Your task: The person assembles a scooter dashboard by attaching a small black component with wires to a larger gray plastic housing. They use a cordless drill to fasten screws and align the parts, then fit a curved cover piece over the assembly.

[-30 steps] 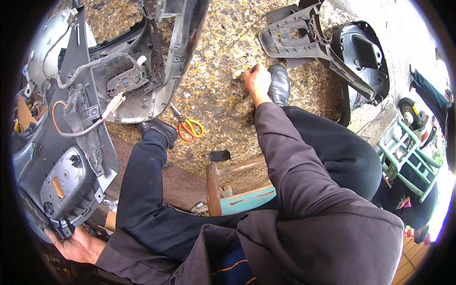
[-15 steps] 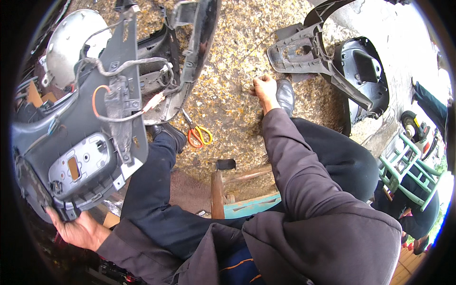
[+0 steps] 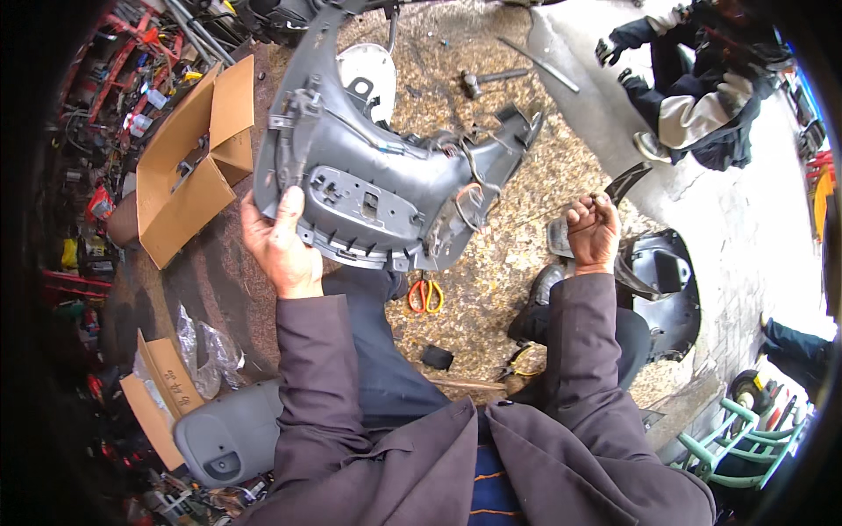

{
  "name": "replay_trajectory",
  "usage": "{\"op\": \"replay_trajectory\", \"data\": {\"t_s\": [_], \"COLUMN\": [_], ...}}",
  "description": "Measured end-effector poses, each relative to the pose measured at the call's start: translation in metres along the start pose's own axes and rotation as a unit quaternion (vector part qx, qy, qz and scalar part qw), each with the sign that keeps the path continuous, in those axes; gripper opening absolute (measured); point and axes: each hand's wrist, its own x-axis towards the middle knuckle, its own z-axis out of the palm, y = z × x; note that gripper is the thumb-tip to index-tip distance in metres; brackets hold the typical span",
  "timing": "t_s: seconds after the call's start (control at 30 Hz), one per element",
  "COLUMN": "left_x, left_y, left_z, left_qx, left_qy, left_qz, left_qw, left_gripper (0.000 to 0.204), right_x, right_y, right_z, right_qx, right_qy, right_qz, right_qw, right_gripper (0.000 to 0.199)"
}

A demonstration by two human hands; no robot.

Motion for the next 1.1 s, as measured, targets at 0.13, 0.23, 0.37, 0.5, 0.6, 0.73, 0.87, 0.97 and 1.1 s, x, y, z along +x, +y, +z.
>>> {"op": "replay_trajectory", "data": {"t_s": [0.13,0.23,0.37,0.5,0.6,0.73,0.87,0.97,1.1], "left_x": [-0.039,-0.063,-0.095,-0.104,-0.109,-0.11,-0.121,-0.127,-0.13], "left_y": [0.04,0.061,0.088,0.089,0.083,0.077,0.069,0.063,0.057], "left_z": [-0.026,-0.046,-0.075,-0.089,-0.103,-0.113,-0.119,-0.123,-0.127], "left_qx": [-0.031,-0.106,-0.13,-0.117,-0.076,-0.059,-0.006,0.026,0.078], "left_qy": [-0.012,-0.07,-0.121,-0.169,-0.185,-0.171,-0.159,-0.149,-0.119], "left_qz": [-0.038,-0.08,-0.143,-0.219,-0.222,-0.177,-0.116,-0.085,-0.064], "left_qw": [0.999,0.989,0.974,0.954,0.954,0.968,0.98,0.985,0.988], "left_gripper": [0.033,0.031,0.033,0.034,0.029,0.026,0.036,0.038,0.04], "right_x": [-0.059,-0.098,-0.157,-0.197,-0.226,-0.24,-0.242,-0.244,-0.244], "right_y": [-0.036,-0.051,-0.061,-0.058,-0.039,0.009,0.062,0.102,0.146], "right_z": [0.07,0.111,0.154,0.182,0.188,0.208,0.23,0.239,0.243], "right_qx": [0.029,0.046,0.078,0.013,-0.044,-0.174,-0.236,-0.289,-0.421], "right_qy": [-0.128,-0.124,-0.138,-0.173,-0.157,-0.175,-0.206,-0.22,-0.259], "right_qz": [0.011,0.045,0.107,0.13,0.161,0.177,0.242,0.277,0.257], "right_qw": [0.991,0.99,0.982,0.976,0.973,0.953,0.918,0.889,0.831], "right_gripper": [0.014,0.018,0.02,0.021,0.017,0.011,0.012,0.015,0.015]}}
